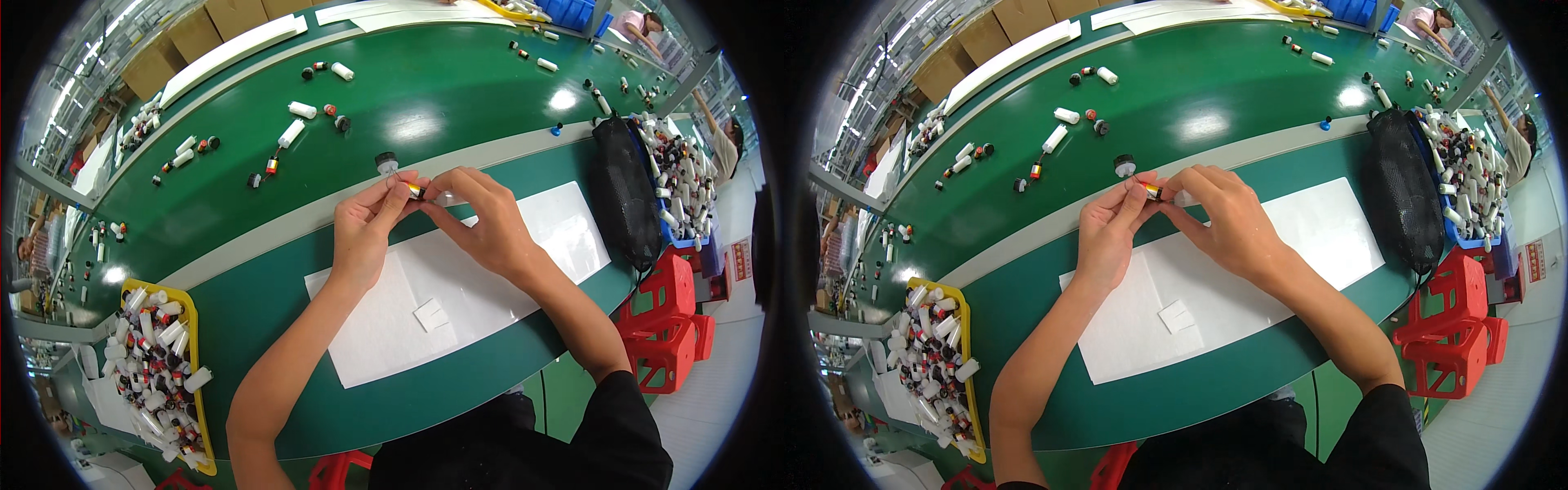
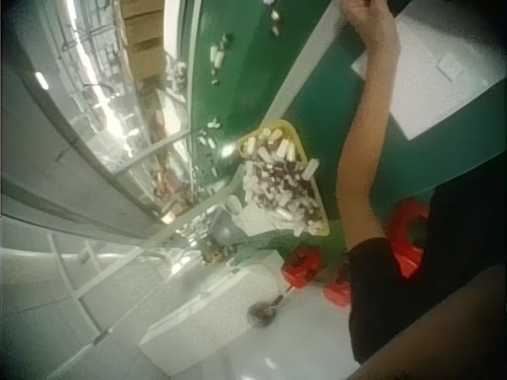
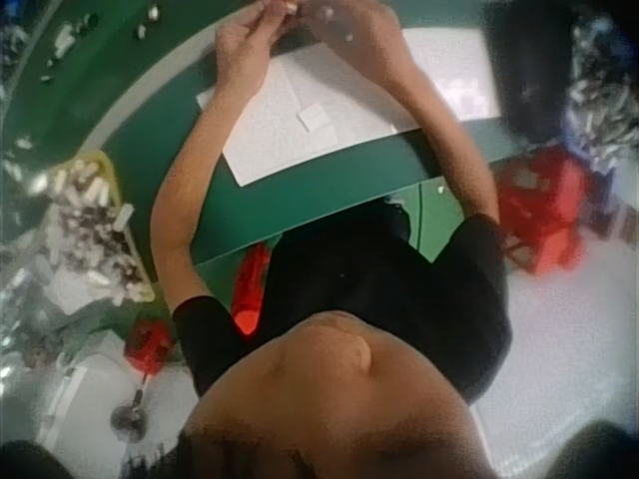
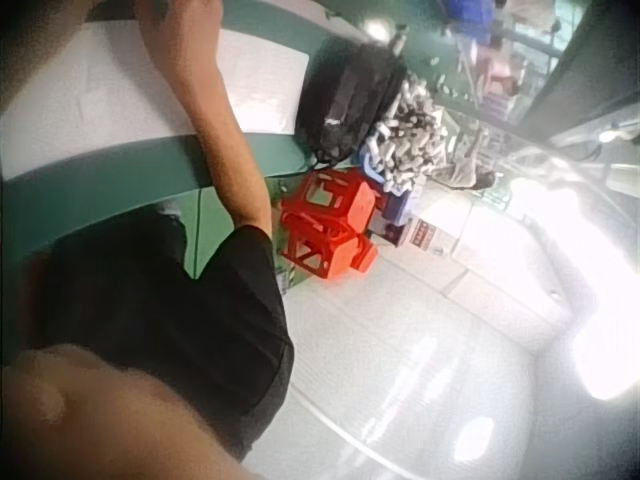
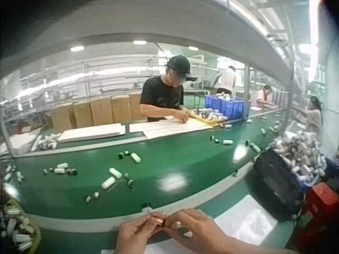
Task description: The person assembles small cylindrical electronic components by hand on an assembly line workbench, fitting internal components into plastic cylinders and then capping them with metal caps.
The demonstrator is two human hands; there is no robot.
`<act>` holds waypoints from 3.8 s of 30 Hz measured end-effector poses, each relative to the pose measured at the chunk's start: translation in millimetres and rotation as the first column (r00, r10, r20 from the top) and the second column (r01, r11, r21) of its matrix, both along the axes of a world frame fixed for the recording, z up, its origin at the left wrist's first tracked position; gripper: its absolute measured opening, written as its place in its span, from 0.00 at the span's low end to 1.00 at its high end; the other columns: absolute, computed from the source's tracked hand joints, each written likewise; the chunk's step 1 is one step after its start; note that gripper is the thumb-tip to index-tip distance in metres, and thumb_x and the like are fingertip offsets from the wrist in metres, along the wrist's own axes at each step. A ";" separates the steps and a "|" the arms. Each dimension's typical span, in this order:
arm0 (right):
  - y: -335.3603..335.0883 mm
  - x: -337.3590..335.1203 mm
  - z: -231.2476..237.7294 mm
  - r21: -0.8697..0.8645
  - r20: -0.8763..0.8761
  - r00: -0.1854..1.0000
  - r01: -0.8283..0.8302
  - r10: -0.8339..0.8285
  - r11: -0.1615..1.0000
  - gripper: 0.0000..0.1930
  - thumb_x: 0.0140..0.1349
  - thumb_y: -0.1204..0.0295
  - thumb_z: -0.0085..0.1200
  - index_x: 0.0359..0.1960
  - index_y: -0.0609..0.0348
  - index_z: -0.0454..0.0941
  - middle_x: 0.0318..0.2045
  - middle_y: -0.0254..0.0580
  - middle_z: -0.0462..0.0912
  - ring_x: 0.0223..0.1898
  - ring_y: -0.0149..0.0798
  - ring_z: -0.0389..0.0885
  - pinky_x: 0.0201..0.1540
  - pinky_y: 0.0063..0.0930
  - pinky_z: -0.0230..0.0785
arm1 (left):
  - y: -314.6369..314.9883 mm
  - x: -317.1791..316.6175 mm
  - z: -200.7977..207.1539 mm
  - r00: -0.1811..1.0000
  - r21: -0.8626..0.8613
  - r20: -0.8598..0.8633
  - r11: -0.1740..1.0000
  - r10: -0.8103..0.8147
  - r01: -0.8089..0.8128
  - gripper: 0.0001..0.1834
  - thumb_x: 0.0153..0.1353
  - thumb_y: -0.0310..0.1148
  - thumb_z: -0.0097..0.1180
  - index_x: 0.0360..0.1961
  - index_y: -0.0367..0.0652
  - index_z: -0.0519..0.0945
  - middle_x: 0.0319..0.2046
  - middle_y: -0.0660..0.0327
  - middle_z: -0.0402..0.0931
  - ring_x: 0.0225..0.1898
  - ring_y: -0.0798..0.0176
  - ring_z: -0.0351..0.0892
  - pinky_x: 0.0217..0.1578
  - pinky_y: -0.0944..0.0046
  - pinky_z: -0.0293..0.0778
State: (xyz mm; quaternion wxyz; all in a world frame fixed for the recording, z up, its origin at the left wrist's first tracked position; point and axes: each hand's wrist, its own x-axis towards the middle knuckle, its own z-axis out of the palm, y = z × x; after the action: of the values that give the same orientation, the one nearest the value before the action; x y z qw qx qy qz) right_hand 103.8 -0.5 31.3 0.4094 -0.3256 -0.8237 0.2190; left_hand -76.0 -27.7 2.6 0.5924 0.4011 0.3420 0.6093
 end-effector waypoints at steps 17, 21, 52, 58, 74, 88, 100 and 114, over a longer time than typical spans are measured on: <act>-73.0 13.4 10.2 -0.183 0.386 0.859 -0.286 0.336 0.941 0.08 0.59 0.72 0.63 0.35 0.57 0.75 0.37 0.39 0.79 0.41 0.45 0.80 0.45 0.38 0.75 | -3.9 -7.7 2.3 0.994 0.031 -0.113 0.999 0.014 -0.011 0.14 0.71 0.35 0.57 0.49 0.36 0.85 0.48 0.56 0.84 0.45 0.68 0.83 0.52 0.67 0.81; -67.7 18.3 11.2 -0.228 0.368 0.859 -0.287 0.355 0.930 0.09 0.61 0.72 0.62 0.36 0.59 0.73 0.35 0.42 0.79 0.39 0.48 0.81 0.43 0.41 0.75 | -2.3 -3.1 5.4 0.993 0.035 -0.117 0.999 0.009 -0.005 0.14 0.71 0.35 0.57 0.48 0.36 0.85 0.47 0.56 0.84 0.45 0.68 0.83 0.52 0.67 0.81; -34.5 30.0 29.3 -0.595 0.319 0.922 0.015 0.219 0.804 0.04 0.68 0.78 0.50 0.40 0.63 0.68 0.30 0.47 0.85 0.30 0.45 0.84 0.37 0.36 0.76 | -0.8 -7.9 1.5 0.998 -0.018 -0.065 1.000 -0.024 0.023 0.14 0.73 0.36 0.55 0.51 0.40 0.84 0.48 0.57 0.84 0.45 0.68 0.82 0.49 0.65 0.80; -26.0 43.6 41.5 -0.859 0.161 0.945 -0.008 0.285 0.512 0.06 0.69 0.74 0.53 0.42 0.61 0.69 0.30 0.40 0.85 0.29 0.29 0.81 0.30 0.25 0.75 | 2.9 -8.7 2.3 0.997 0.006 -0.048 0.998 -0.062 0.062 0.14 0.73 0.36 0.55 0.52 0.40 0.84 0.48 0.57 0.83 0.46 0.67 0.82 0.50 0.64 0.80; -5.9 45.3 34.8 -0.704 -0.429 0.896 -0.413 0.118 0.578 0.08 0.70 0.72 0.57 0.42 0.60 0.71 0.35 0.35 0.81 0.39 0.30 0.81 0.47 0.26 0.73 | 2.8 2.0 -1.2 0.995 -0.006 -0.069 0.997 -0.077 0.077 0.16 0.71 0.36 0.57 0.53 0.37 0.83 0.47 0.55 0.84 0.46 0.65 0.83 0.52 0.62 0.82; 7.4 7.3 41.1 -0.704 -0.176 0.929 -0.350 0.327 0.617 0.13 0.69 0.74 0.58 0.47 0.60 0.66 0.36 0.37 0.80 0.35 0.27 0.76 0.44 0.25 0.73 | -7.3 -19.7 -2.5 0.996 -0.051 -0.053 0.996 -0.079 0.076 0.15 0.67 0.32 0.62 0.50 0.32 0.84 0.41 0.54 0.86 0.37 0.66 0.85 0.43 0.67 0.86; 12.6 -22.2 65.3 -0.621 0.216 0.890 -0.193 0.403 0.760 0.22 0.60 0.75 0.68 0.47 0.57 0.64 0.29 0.37 0.83 0.35 0.30 0.80 0.43 0.26 0.74 | -16.3 -43.2 3.4 0.965 -0.069 -0.197 0.984 -0.174 0.163 0.12 0.71 0.28 0.55 0.46 0.28 0.85 0.39 0.54 0.85 0.36 0.64 0.85 0.41 0.66 0.83; 90.0 187.0 88.2 -0.524 0.435 0.841 -0.053 0.321 0.850 0.27 0.52 0.75 0.72 0.47 0.55 0.64 0.27 0.45 0.86 0.30 0.41 0.85 0.38 0.32 0.75 | 59.6 176.7 33.1 0.911 -0.045 -0.301 0.958 -0.282 0.282 0.16 0.67 0.26 0.61 0.52 0.27 0.82 0.44 0.52 0.85 0.41 0.67 0.83 0.48 0.67 0.79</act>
State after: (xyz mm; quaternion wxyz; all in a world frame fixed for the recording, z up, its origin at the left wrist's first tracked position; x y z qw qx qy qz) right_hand 290.8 89.6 119.6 0.0571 -0.3798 -0.8468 0.3679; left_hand 100.7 31.9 35.7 0.6142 0.5353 0.3679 0.4481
